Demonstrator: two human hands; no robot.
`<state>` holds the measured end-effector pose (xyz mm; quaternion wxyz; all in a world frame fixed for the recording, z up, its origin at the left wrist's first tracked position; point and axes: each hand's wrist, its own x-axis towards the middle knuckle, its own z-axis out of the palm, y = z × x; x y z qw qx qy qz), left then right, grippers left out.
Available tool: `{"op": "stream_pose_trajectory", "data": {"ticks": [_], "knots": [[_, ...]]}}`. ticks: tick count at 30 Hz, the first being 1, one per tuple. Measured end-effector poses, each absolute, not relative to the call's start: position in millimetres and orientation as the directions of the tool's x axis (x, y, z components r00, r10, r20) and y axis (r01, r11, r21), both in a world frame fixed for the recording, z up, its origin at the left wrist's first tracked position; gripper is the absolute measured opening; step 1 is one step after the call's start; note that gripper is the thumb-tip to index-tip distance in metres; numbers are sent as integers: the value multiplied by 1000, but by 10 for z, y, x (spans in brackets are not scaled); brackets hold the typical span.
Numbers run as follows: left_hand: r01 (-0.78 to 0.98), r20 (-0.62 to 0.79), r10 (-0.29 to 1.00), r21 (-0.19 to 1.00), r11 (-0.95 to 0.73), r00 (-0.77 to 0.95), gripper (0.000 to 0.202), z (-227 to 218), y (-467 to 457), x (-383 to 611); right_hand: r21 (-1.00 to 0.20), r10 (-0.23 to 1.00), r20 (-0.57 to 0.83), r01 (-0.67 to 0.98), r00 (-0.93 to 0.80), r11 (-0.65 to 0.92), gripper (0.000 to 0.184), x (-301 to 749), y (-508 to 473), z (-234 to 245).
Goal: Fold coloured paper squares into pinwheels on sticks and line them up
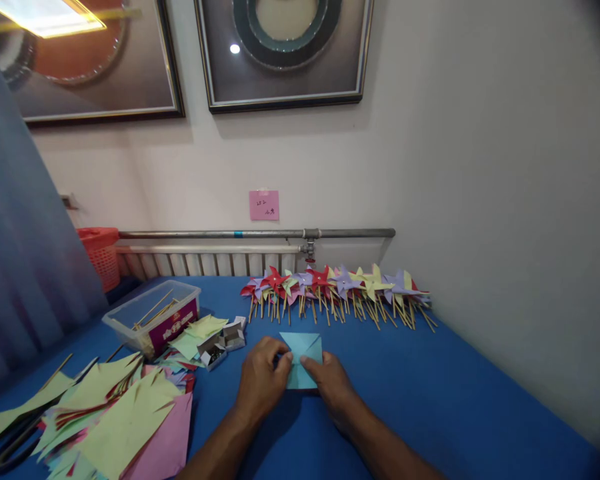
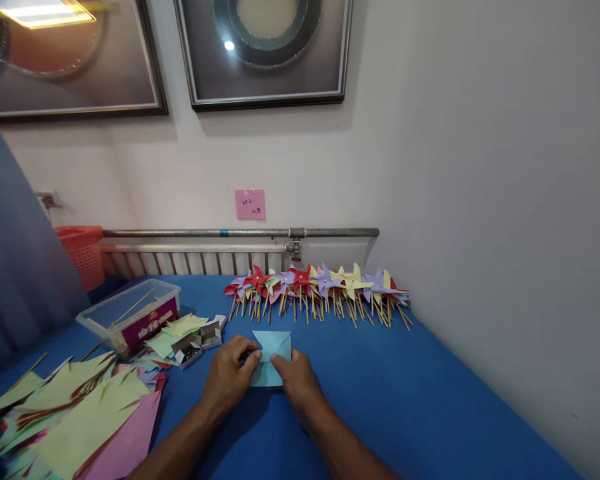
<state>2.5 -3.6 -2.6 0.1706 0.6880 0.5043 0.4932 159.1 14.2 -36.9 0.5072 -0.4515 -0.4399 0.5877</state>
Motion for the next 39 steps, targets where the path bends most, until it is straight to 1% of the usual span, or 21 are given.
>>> {"op": "stream_pose_trajectory", "data": {"ticks": [2, 3, 5, 7, 9, 13, 15, 18, 21, 25, 29, 31, 33, 34, 36, 38, 39], "knots": [[352, 301, 949, 902, -250, -97, 20, -40, 18, 18, -981, 996, -70, -177, -58, -79, 35, 1598, 149, -378], [247, 187, 977, 956, -157, -104, 25, -52, 44, 15, -985, 997, -54, -163, -54, -62, 34, 1598, 149, -377], [70, 18, 999, 997, -15, -43, 32, -80, 85, 14, -991, 998, -23, -133, -66, -31, 31, 1591, 142, -361], [-20, -47, 999, 999, 48, 23, 35, -105, 105, 19, -994, 997, -14, -105, -81, -23, 29, 1575, 125, -330], [-37, -59, 998, 997, 61, 38, 35, -127, 113, 25, -994, 995, -25, -99, -99, -35, 28, 1559, 97, -293], [-19, -60, 998, 998, 60, -1, 35, -165, 133, 21, -988, 986, -28, -147, -161, -52, 30, 1541, 32, -229], [-29, -72, 997, 997, 72, -13, 34, -171, 143, 13, -987, 982, -40, -143, -184, -67, 35, 1541, 7, -206], [-101, -111, 994, 989, 109, -17, 34, -153, 139, 4, -987, 981, -58, -138, -186, -84, 45, 1549, -9, -187], [-143, -124, 992, 982, 120, -19, 34, -128, 120, 1, -983, 979, -45, -163, -200, -79, 50, 1560, -4, -202], [-143, -122, 992, 982, 123, 14, 31, -130, 113, 8, -986, 975, -23, -153, -219, -58, 52, 1562, 23, -268], [-119, -107, 994, 987, 104, -15, 30, -165, 140, 11, -989, 973, -28, -137, -227, -60, 50, 1558, 50, -302], [-112, -97, 994, 989, 91, -48, 29, -179, 157, 1, -990, 974, -2, -134, -226, -33, 46, 1571, 62, -282], [-114, -97, 992, 990, 88, -79, 27, -176, 170, -21, -991, 978, 56, -127, -203, 30, 42, 1601, 74, -235], [-116, -99, 991, 989, 89, -93, 27, -167, 174, -37, -991, 980, 85, -119, -180, 64, 42, 1622, 79, -203], [-121, -111, 989, 988, 98, -100, 27, -132, 175, -73, -988, 979, 133, -91, -151, 121, 49, 1670, 83, -133], [-137, -132, 988, 983, 119, -85, 26, -85, 169, -112, -985, 967, 173, -52, -188, 166, 53, 1718, 77, -71], [-153, -142, 987, 980, 129, -72, 25, -61, 164, -130, -982, 954, 189, -30, -231, 187, 51, 1738, 69, -46]]}}
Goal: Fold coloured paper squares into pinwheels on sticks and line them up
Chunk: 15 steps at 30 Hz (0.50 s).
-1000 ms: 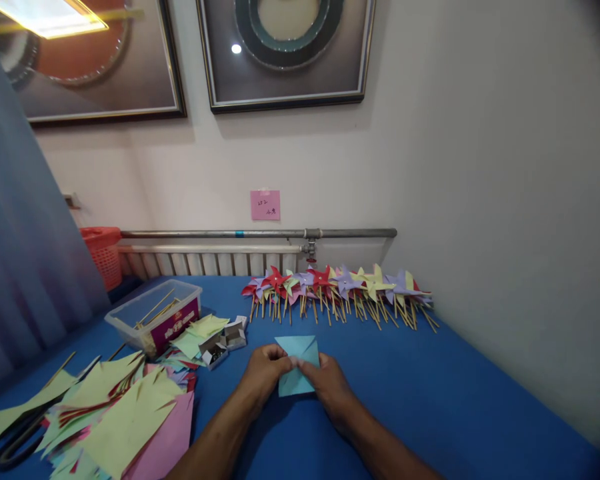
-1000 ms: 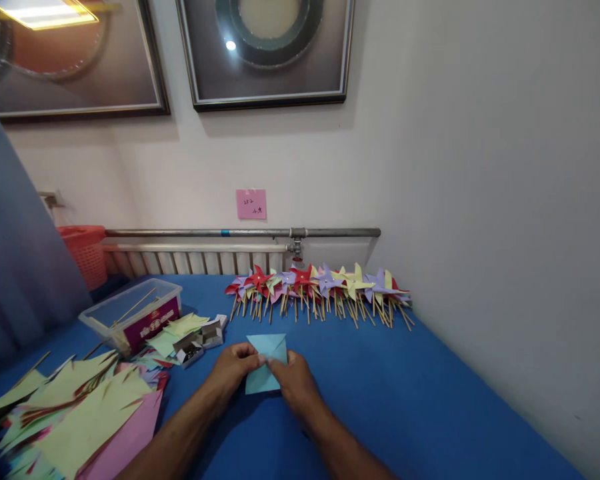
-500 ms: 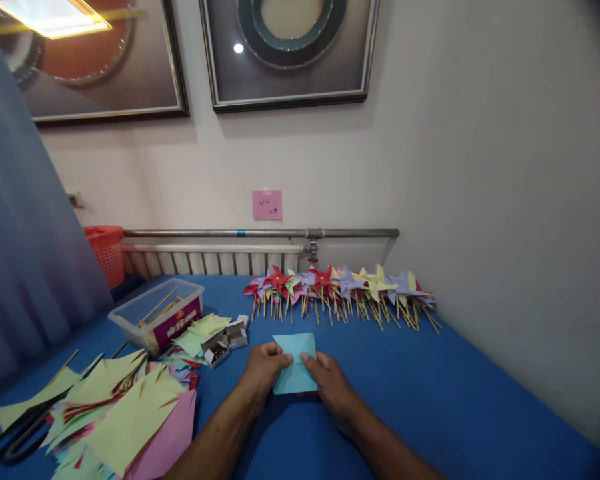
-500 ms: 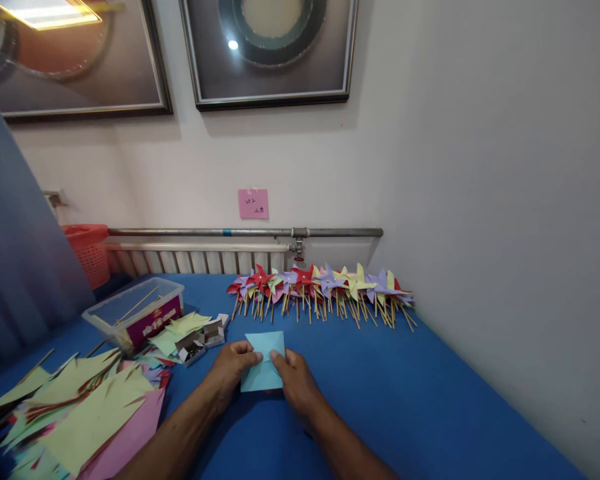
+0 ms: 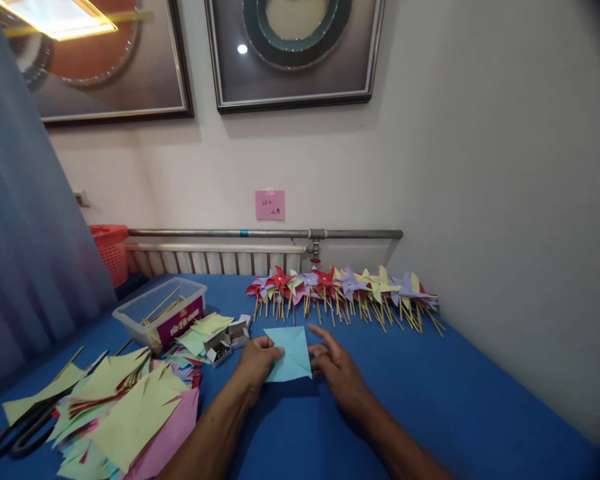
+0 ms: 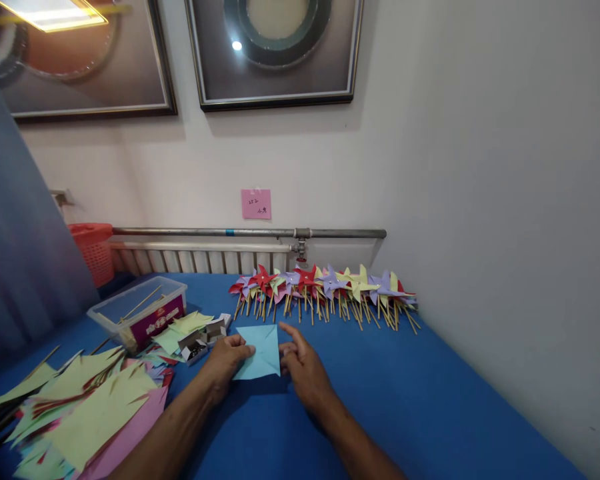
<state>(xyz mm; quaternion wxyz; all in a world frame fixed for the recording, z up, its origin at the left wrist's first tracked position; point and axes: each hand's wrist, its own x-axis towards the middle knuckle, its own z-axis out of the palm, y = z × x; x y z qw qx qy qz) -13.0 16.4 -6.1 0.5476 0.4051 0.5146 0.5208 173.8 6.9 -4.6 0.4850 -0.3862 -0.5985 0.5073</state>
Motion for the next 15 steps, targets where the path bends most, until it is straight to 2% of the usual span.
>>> {"op": "stream_pose_trajectory", "data": {"ticks": [4, 8, 15], "knots": [[-222, -148, 988, 966, 136, -40, 25, 12, 136, -180, -978, 892, 188, 6, -411, 208, 30, 1781, 39, -8], [-198, -145, 989, 970, 140, -13, 23, 34, 113, -191, -983, 892, 157, 19, -423, 182, 16, 1778, 42, 0], [-73, -102, 995, 992, 100, -22, 24, -76, 140, -110, -986, 924, 155, 7, -350, 168, 24, 1727, 30, 8]]}}
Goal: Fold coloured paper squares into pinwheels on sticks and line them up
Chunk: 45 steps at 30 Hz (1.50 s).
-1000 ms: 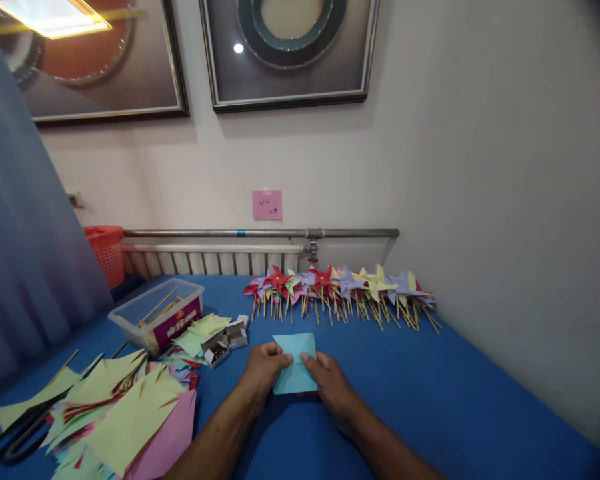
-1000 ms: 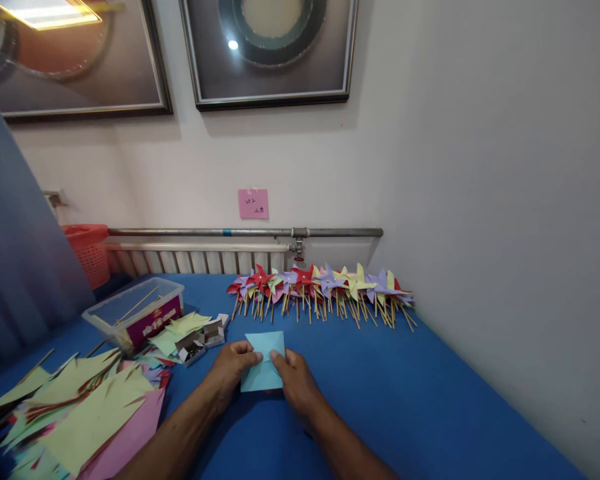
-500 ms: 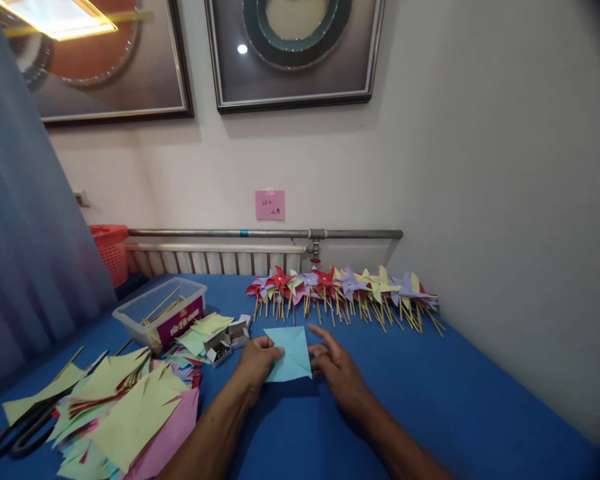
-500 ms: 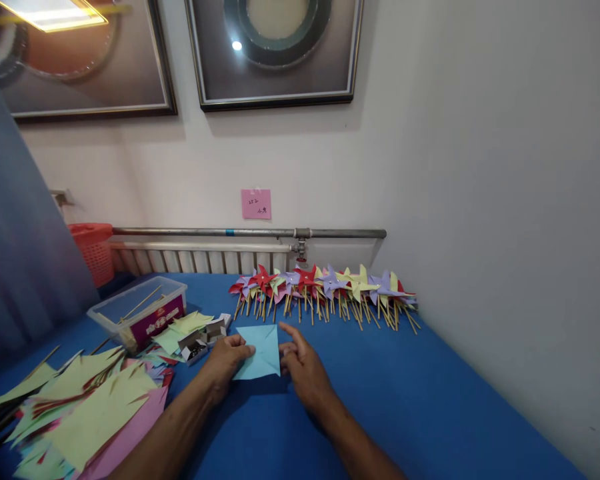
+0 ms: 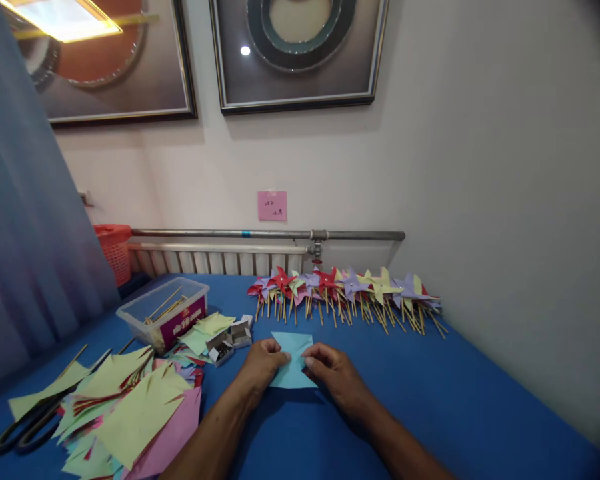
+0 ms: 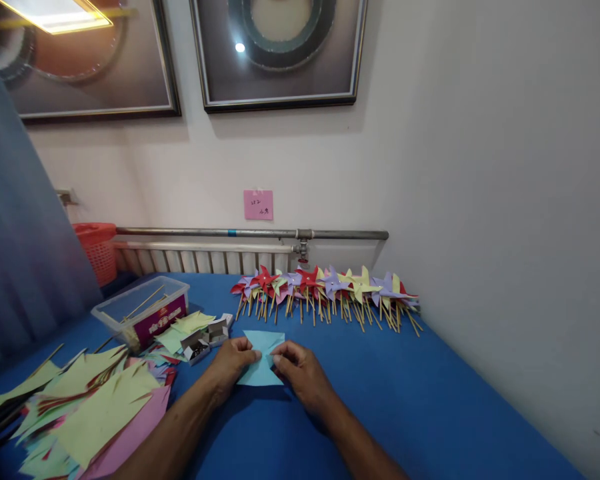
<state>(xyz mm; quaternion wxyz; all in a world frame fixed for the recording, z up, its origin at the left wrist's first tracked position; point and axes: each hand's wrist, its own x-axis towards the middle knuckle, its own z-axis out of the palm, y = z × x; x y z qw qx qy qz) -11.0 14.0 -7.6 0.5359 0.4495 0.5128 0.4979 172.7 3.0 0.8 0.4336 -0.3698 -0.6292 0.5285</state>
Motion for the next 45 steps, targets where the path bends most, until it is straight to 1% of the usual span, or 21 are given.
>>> {"op": "stream_pose_trajectory", "data": {"ticks": [2, 5, 10, 13, 20, 23, 27, 33, 35, 37, 39, 42, 43, 44, 45], "knots": [[-48, -90, 996, 995, 90, -15, 25, -109, 147, -80, -986, 929, 144, 27, -340, 162, 25, 1707, 20, -15], [-51, -85, 996, 995, 87, 41, 25, -131, 145, -49, -983, 938, 139, 69, -316, 169, 26, 1681, 25, -72], [-106, -75, 995, 991, 82, 66, 27, -121, 117, -13, -969, 951, 183, 116, -250, 217, 25, 1646, 64, -162], [-128, -98, 993, 986, 106, 70, 27, -115, 98, 15, -960, 957, 209, 146, -203, 241, 23, 1630, 74, -179], [-149, -129, 990, 979, 135, 49, 32, -125, 73, 61, -966, 970, 202, 137, -132, 220, 21, 1594, 36, -172], [-169, -125, 990, 977, 134, 63, 37, -105, 57, 62, -967, 973, 200, 136, -115, 215, 21, 1588, 26, -166], [-185, -121, 988, 973, 138, 100, 42, -69, 32, 59, -961, 975, 201, 174, -94, 215, 19, 1595, 34, -162], [-159, -131, 987, 977, 143, 89, 34, -87, 43, 60, -952, 972, 202, 209, -124, 224, 17, 1612, 41, -176], [-155, -134, 988, 977, 145, 79, 30, -106, 65, 60, -957, 968, 202, 181, -150, 227, 23, 1617, 32, -180], [-156, -146, 989, 976, 150, 37, 27, -118, 86, 57, -966, 962, 195, 135, -192, 222, 37, 1616, 10, -172], [-171, -158, 987, 974, 149, -39, 26, -119, 99, 50, -965, 954, 192, 132, -230, 226, 52, 1607, -30, -146], [-227, -162, 980, 965, 132, -118, 27, -102, 98, 38, -922, 939, 234, 250, -251, 297, 72, 1573, -114, -91], [-243, -164, 977, 962, 128, -135, 27, -93, 93, 37, -895, 930, 260, 298, -259, 333, 75, 1558, -142, -76], [-255, -166, 975, 959, 124, -149, 27, -84, 86, 38, -866, 920, 283, 340, -271, 366, 74, 1543, -168, -65], [-263, -167, 973, 957, 121, -159, 26, -76, 79, 44, -841, 913, 302, 375, -275, 391, 68, 1528, -190, -58]]}}
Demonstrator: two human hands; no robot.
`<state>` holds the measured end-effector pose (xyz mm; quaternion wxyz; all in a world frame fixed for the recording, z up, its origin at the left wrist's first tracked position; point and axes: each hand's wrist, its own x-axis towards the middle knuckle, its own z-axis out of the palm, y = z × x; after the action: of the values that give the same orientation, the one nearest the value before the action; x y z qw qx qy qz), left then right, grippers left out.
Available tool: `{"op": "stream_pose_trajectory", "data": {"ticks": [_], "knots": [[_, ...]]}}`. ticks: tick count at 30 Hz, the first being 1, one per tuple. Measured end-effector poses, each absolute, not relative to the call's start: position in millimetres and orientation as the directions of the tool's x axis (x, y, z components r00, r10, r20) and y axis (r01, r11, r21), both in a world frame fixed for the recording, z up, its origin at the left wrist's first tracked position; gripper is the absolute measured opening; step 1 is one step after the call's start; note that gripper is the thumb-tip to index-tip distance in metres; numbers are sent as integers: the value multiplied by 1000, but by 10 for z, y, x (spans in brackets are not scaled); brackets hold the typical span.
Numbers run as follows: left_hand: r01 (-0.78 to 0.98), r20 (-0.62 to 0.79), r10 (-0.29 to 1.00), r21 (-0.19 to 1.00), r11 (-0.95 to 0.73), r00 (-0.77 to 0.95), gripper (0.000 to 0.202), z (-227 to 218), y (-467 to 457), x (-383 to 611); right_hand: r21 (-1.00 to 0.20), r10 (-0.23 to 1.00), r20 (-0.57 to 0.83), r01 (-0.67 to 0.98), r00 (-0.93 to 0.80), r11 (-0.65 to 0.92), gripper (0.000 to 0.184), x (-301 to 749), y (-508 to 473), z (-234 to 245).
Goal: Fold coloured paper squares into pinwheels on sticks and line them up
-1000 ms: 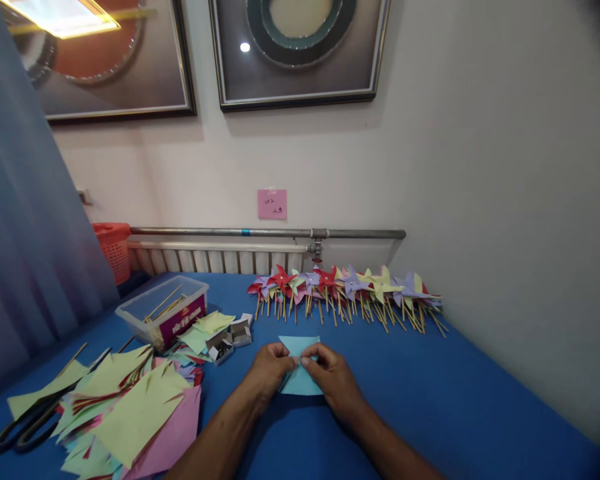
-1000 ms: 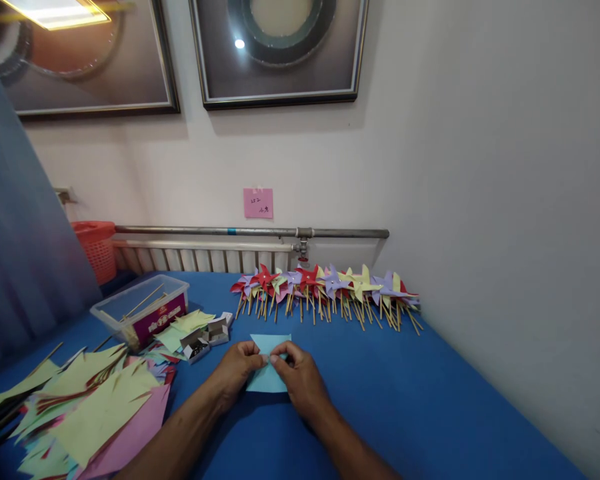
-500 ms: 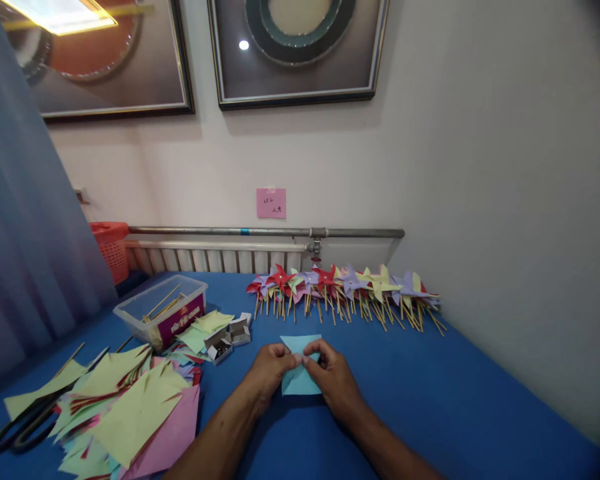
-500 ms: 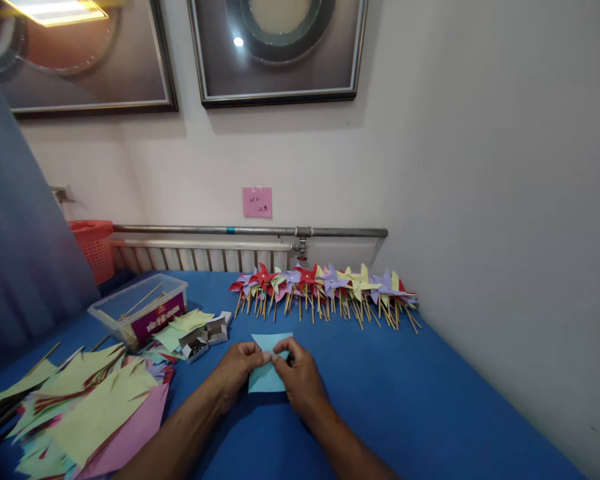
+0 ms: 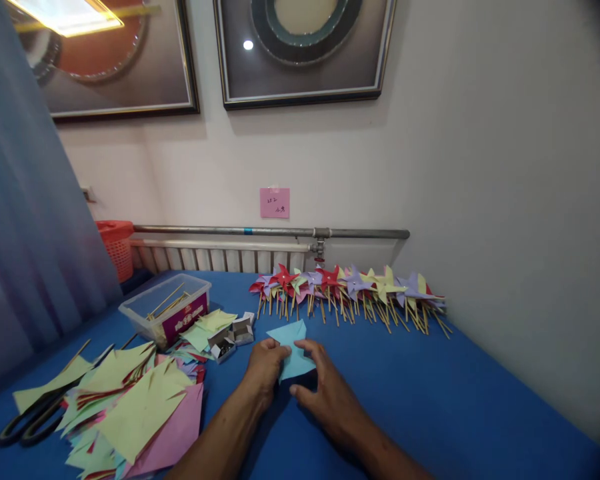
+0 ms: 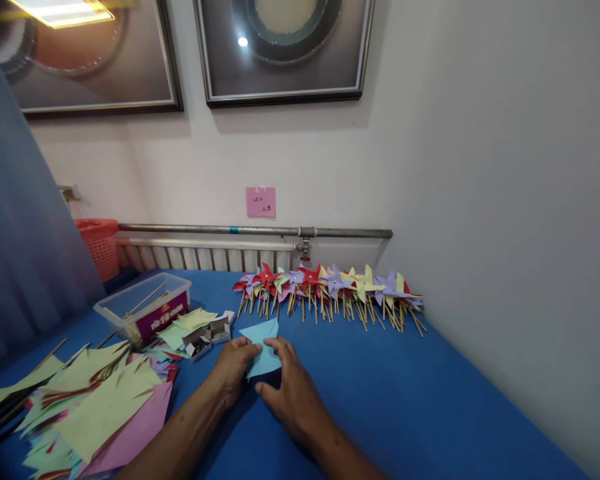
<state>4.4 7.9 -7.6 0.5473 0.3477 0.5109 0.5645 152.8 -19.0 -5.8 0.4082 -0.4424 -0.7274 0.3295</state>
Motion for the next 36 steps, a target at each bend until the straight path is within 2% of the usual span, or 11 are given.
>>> {"op": "stream_pose_trajectory", "data": {"ticks": [4, 5, 8, 11, 16, 19, 21, 24, 27, 31, 36], "knots": [[-309, -145, 980, 946, 97, -134, 27, -62, 58, 88, -798, 904, 344, 429, -254, 424, 14, 1500, -232, -58], [-325, -142, 983, 940, 98, -116, 28, -65, 56, 100, -796, 903, 353, 428, -245, 428, 8, 1503, -232, -58], [-362, -159, 984, 924, 121, -76, 29, -86, 58, 118, -786, 891, 390, 420, -234, 454, 17, 1531, -218, -56], [-383, -163, 983, 916, 118, -87, 29, -111, 67, 113, -753, 875, 410, 445, -259, 485, 10, 1562, -197, -59], [-420, -150, 983, 903, 92, -106, 30, -124, 77, 89, -599, 849, 418, 604, -324, 526, 42, 1585, -178, -63], [-434, -155, 982, 896, 95, -106, 29, -108, 75, 85, -539, 809, 468, 611, -355, 580, 31, 1594, -177, -55], [-437, -158, 984, 893, 105, -85, 27, -93, 71, 95, -592, 810, 489, 559, -323, 580, 12, 1596, -169, -53], [-395, -144, 988, 912, 113, -48, 21, -74, 58, 125, -769, 874, 437, 417, -211, 485, 22, 1591, -128, -65], [-348, -145, 989, 929, 130, -19, 15, -58, 37, 158, -882, 928, 351, 289, -127, 373, 24, 1581, -62, -90], [-349, -153, 988, 927, 137, -17, 18, -40, 13, 175, -942, 961, 264, 194, -78, 274, 23, 1567, -10, -122], [-369, -172, 985, 917, 152, -22, 25, -39, 6, 171, -945, 965, 262, 205, -1, 256, 25, 1544, 10, -165]]}}
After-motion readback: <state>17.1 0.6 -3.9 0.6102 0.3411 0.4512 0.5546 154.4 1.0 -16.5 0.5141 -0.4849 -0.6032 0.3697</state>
